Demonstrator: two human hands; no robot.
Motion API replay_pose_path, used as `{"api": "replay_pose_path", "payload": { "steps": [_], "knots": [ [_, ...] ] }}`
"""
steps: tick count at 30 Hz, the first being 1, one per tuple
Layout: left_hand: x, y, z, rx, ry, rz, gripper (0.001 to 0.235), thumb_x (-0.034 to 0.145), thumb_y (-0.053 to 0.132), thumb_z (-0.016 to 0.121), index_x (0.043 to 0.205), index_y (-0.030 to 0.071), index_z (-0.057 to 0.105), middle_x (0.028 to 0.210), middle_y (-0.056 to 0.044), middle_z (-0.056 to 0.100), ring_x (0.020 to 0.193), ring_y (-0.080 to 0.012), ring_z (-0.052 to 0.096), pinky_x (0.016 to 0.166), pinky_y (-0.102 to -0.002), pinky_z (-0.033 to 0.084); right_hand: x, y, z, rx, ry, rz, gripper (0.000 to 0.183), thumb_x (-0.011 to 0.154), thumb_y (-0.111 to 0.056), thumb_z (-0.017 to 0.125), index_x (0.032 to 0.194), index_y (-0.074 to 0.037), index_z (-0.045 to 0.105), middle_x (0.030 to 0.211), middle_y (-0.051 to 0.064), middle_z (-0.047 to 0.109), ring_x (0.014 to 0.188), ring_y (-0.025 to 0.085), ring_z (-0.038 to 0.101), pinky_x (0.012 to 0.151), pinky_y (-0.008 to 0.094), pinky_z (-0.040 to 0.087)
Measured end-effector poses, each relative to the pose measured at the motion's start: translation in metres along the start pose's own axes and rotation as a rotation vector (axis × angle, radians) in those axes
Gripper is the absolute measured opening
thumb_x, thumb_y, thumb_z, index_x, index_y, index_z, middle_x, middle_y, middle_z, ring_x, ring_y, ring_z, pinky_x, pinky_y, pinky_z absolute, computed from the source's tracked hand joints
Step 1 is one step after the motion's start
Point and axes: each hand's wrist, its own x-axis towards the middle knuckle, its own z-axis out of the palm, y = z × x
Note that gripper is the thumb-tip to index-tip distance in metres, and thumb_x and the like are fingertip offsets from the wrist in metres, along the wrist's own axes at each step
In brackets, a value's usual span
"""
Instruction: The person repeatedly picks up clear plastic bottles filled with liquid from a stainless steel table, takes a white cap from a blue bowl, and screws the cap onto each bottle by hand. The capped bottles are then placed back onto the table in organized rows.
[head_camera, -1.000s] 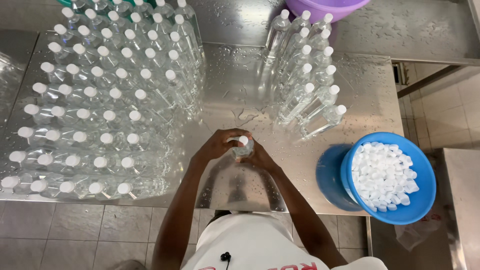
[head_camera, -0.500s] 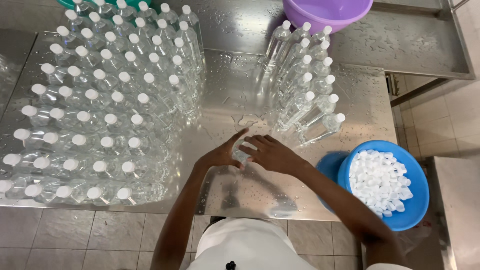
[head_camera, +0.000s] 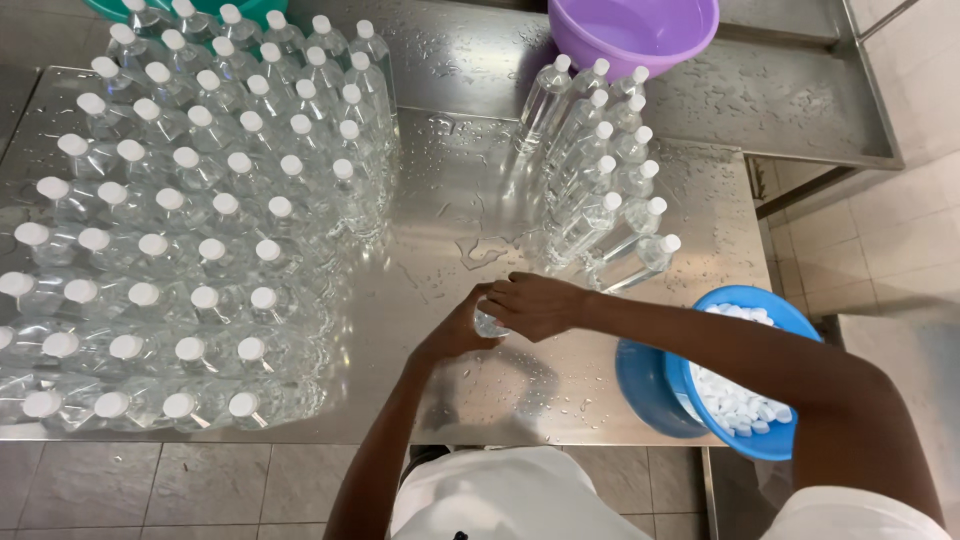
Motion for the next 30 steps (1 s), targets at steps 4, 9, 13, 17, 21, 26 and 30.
{"api": "replay_pose_path", "payload": {
  "steps": [4,9,13,17,21,26,30],
  "knots": [
    [-0.01,-0.001,0.033,0.017,0.164,-0.015,0.095,0.075,0.022,0.094,0.157,0.015,0.047,0.149,-0.016,0.062,0.147,-0.0403,0.055,0.123,-0.061,0.043,-0.014,-0.034,0.018,0.051,0.055,0.194,0.031,0.112,-0.017,0.042,0.122,0.004,0.063,0.094,0.022,0.067,0.078,0.032,0.065,0.06,0.043,0.053],
    [-0.027,-0.013,0.089,0.325,0.612,-0.037,0.081,0.078,0.036,0.093,0.147,0.019,0.054,0.137,-0.003,0.068,0.131,-0.028,0.067,0.114,-0.05,0.053,-0.019,-0.073,0.011,0.163,0.078,0.397,0.039,0.117,-0.025,0.038,0.12,0.004,0.065,0.089,0.019,0.067,0.079,0.031,0.068,0.062,0.042,0.057],
    [-0.039,-0.026,0.047,0.187,0.257,0.118,0.128,0.068,0.079,0.09,0.166,0.013,0.04,0.16,-0.012,0.054,0.154,-0.0334,0.047,0.132,-0.052,0.028,-0.034,-0.066,0.004,0.002,0.163,0.208,0.03,0.118,-0.02,0.045,0.114,0.001,0.066,0.084,0.015,0.061,0.077,0.03,0.062,0.066,0.04,0.054],
    [-0.021,0.002,-0.007,0.265,-0.196,0.169,0.143,0.064,0.076,0.087,0.173,0.009,0.024,0.177,-0.018,0.032,0.164,-0.043,0.024,0.136,-0.059,0.016,-0.044,-0.054,0.02,-0.09,0.19,0.007,0.029,0.117,-0.025,0.04,0.11,-0.007,0.062,0.085,0.009,0.057,0.081,0.026,0.059,0.074,0.039,0.053],
    [0.001,0.0,-0.015,0.186,-0.402,0.024,0.11,0.071,0.035,0.102,0.158,0.002,0.044,0.151,-0.031,0.059,0.15,-0.0483,0.05,0.128,-0.064,0.032,-0.039,-0.042,0.025,-0.184,0.245,-0.067,0.031,0.115,-0.032,0.041,0.115,-0.01,0.063,0.09,0.006,0.057,0.085,0.023,0.057,0.08,0.038,0.053],
    [0.005,0.002,-0.018,0.164,-0.451,-0.135,0.116,0.073,0.043,0.102,0.165,0.009,0.04,0.168,-0.023,0.046,0.161,-0.0399,0.037,0.134,-0.059,0.025,-0.031,-0.017,0.034,-0.203,0.326,-0.093,0.046,0.109,-0.05,0.049,0.083,-0.013,0.057,0.073,0.004,0.047,0.068,0.023,0.05,0.065,0.037,0.048],
    [0.002,0.017,-0.019,0.111,-0.443,-0.083,0.121,0.072,0.03,0.1,0.167,-0.003,0.032,0.168,-0.034,0.041,0.16,-0.0477,0.035,0.134,-0.062,0.024,-0.02,-0.009,0.056,-0.127,0.361,-0.157,0.045,0.102,-0.048,0.053,0.07,-0.016,0.051,0.058,0.003,0.044,0.056,0.019,0.045,0.056,0.035,0.044]
  ]
}}
